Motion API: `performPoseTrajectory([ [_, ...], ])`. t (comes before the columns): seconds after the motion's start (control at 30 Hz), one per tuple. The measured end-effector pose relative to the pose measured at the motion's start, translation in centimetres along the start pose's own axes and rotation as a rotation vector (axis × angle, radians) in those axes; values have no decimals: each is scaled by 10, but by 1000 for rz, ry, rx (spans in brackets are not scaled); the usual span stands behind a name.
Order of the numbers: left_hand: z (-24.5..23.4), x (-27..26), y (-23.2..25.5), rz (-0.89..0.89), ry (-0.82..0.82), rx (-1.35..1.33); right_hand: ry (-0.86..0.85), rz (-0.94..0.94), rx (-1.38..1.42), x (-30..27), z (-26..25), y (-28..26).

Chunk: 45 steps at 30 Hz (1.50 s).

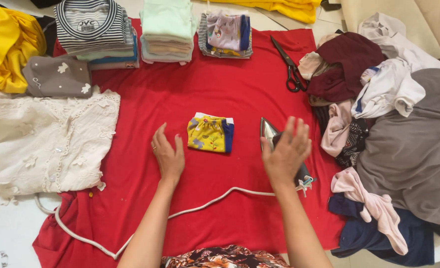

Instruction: Ironing and folding small pieces of clothing on a red cloth on the floor.

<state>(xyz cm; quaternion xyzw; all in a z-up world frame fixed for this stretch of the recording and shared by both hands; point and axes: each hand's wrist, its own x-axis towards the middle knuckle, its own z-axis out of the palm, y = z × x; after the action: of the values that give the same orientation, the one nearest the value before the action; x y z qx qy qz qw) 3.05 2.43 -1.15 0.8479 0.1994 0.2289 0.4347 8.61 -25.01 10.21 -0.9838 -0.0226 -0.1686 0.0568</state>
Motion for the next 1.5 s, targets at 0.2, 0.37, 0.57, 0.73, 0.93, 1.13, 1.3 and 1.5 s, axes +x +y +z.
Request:
performPoseTrajectory([
  [0.2, -20, -23, -8, -25, 12, 77, -447, 423, 70, 12, -4, 51],
  [0.37, -35, -15, -12, -122, -98, -69, -444, 291, 246, 18, -42, -4],
  [0.57, -39, -11, -30, -206, 57, -278, -658, -71, 112, 34, -27, -117],
  [0.73, -42, -10, -39, -280, 47, -244, -688, -138, 93, 42, 14, -151],
  [0.93, -37, -8, -40, -254, 99, -324, -705, -283, 125, 41, 7, -138],
  [1.13, -22, -4, -38, -242, 144, -329, -778, -165, 68, 12, -27, -91],
  [1.3, 8, 12, -13, -54, -35, 209, -741, 213, 64, -24, -51, -32],
  [1.5, 41, 42, 42, -96, -164, 381, -543, 445, -9, -15, -37, 24],
])
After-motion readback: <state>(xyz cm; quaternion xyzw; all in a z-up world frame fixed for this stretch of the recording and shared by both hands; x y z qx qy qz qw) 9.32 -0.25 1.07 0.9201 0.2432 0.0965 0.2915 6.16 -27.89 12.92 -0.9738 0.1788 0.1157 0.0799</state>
